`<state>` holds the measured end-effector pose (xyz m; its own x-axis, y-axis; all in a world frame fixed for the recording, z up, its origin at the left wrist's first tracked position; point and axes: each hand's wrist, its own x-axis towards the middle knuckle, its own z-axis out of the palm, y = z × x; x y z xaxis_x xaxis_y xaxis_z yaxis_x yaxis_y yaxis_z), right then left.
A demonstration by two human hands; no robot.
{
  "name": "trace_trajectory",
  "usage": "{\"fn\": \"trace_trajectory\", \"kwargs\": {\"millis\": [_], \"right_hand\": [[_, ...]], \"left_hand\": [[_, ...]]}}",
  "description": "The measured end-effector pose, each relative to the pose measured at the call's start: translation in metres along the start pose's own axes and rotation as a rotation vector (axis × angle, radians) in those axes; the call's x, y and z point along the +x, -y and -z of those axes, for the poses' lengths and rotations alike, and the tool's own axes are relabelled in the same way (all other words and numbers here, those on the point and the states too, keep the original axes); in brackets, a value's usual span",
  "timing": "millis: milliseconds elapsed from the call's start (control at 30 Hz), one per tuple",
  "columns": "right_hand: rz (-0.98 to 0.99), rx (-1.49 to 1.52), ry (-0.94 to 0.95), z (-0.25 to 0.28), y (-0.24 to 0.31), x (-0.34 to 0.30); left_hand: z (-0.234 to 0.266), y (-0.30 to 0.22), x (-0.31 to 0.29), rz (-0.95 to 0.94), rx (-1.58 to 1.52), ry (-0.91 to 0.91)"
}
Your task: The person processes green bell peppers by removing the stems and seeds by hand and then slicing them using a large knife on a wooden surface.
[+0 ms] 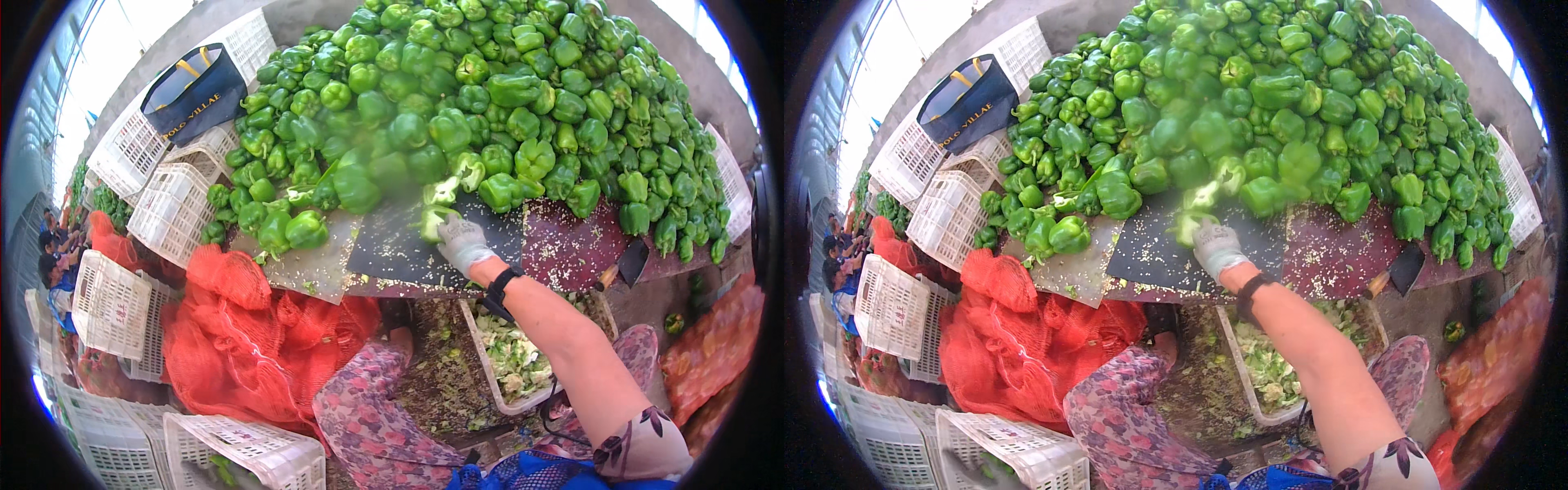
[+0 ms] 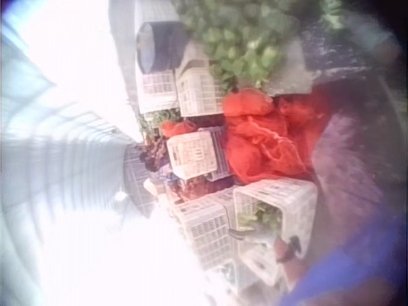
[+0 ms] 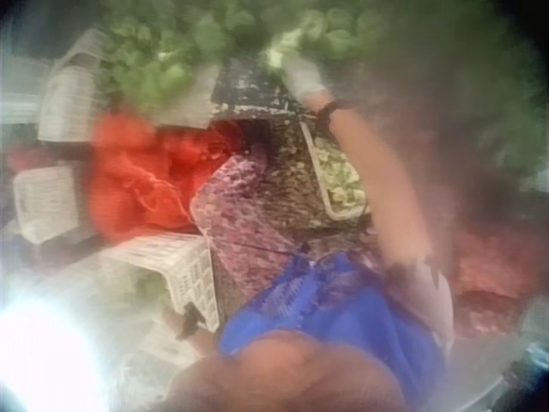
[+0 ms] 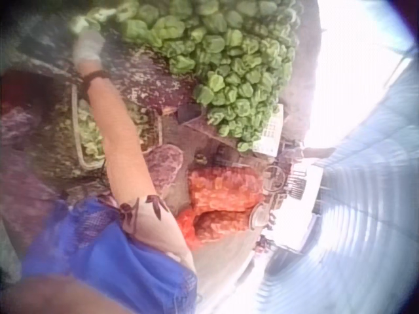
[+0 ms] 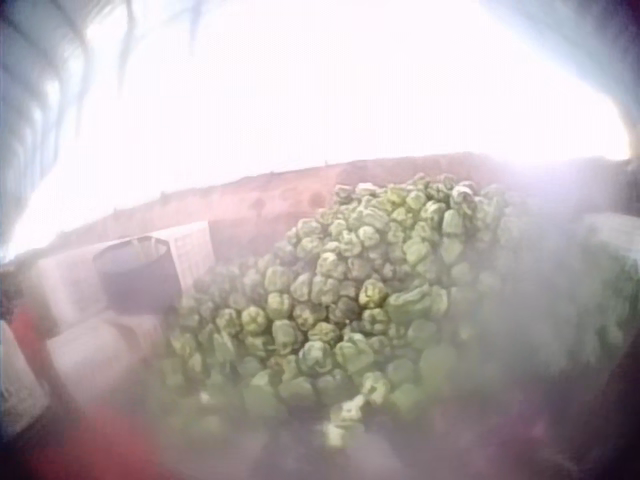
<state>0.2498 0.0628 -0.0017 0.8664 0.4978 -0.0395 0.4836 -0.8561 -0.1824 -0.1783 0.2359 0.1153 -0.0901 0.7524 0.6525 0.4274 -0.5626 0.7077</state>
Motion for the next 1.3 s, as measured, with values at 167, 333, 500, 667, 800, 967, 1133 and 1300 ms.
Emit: {"fn": "trace_trajectory", "kwargs": {"millis": [167,333,500,667,800,967,1133,1300], "right_hand": [[0.152,0.09,0.066,0.02,-0.012,-0.056],[0.438,0.111,0.001,0.053,-0.033,-0.154],[0.8,0.074,-0.041,0.071,-0.045,-0.226],[0.687,0.281,0.072,0.043,-0.052,-0.256],[0.514,0.594,0.21,0.04,-0.049,-0.262],[0.309,0.865,0.322,0.014,-0.062,-0.257],[0.3,0.942,0.439,0.008,-0.081,-0.251],[0.282,0.824,0.412,0.021,-0.084,-0.257]], "left_hand": [[-0.048,-0.041,-0.062,0.312,-0.481,0.605],[-0.098,-0.078,-0.123,0.978,-0.861,1.131],[-0.125,-0.088,-0.163,1.372,-0.966,1.519],[-0.114,-0.093,-0.2,1.527,-0.993,1.697],[-0.124,-0.084,-0.218,1.562,-0.98,1.643],[-0.135,-0.09,-0.239,1.427,-0.879,1.617],[-0.141,-0.102,-0.251,1.404,-0.844,1.68],[-0.14,-0.124,-0.255,1.247,-0.823,1.684]]}}
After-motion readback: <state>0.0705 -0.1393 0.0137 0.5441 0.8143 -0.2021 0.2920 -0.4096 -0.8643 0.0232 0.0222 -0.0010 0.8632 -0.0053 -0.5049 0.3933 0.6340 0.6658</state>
